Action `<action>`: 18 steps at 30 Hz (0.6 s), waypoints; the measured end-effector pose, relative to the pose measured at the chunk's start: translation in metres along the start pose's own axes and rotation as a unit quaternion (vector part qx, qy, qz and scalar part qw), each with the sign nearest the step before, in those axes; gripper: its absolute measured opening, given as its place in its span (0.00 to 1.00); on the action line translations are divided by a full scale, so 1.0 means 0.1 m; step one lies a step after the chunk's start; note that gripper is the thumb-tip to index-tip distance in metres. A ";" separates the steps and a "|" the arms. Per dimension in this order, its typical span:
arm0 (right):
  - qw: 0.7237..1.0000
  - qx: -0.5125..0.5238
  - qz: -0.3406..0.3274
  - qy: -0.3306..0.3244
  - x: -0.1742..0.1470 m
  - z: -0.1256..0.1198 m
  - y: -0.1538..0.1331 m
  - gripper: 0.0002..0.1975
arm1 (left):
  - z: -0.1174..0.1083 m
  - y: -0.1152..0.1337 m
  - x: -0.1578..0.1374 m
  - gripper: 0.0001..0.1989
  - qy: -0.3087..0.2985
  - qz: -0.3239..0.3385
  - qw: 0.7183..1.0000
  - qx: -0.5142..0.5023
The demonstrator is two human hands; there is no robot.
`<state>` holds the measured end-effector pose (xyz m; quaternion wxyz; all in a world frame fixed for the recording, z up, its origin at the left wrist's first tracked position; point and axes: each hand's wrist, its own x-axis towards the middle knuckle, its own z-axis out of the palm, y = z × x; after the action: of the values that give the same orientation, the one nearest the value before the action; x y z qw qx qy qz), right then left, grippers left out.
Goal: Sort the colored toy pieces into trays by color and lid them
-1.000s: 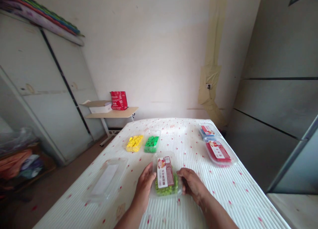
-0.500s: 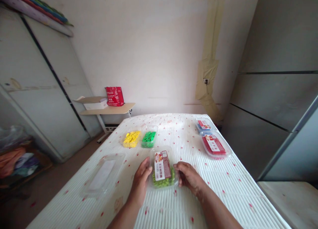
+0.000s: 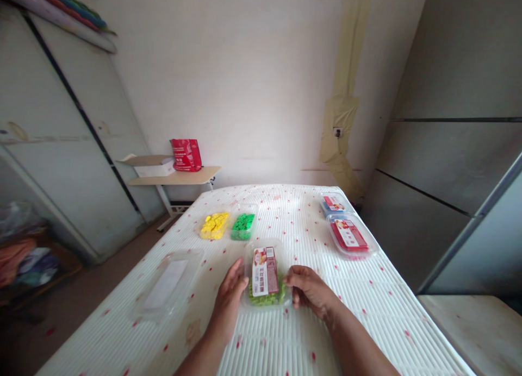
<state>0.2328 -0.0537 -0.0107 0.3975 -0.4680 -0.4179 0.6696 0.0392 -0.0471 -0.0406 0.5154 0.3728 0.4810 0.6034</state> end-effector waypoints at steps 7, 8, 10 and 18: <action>1.000 0.001 -0.011 0.001 0.02 -0.02 0.04 0.10 | 0.01 0.05 -0.02 0.33 -0.043 0.025 0.999 0.004; 1.000 0.001 -0.011 0.000 0.02 -0.02 0.05 0.09 | 0.01 0.05 -0.03 0.33 -0.047 0.028 0.999 0.002; 1.000 0.000 -0.010 -0.004 0.02 -0.04 0.06 0.09 | 0.02 0.06 -0.03 0.32 -0.057 0.028 0.998 0.000; 1.000 -0.006 0.005 -0.012 -0.02 -0.02 -0.01 0.10 | 0.00 0.02 -0.01 0.30 -0.081 0.043 0.996 0.003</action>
<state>0.2356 -0.0545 -0.0095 0.3862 -0.4644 -0.4240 0.6748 0.0390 -0.0485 -0.0389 0.5251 0.4428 0.4228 0.5911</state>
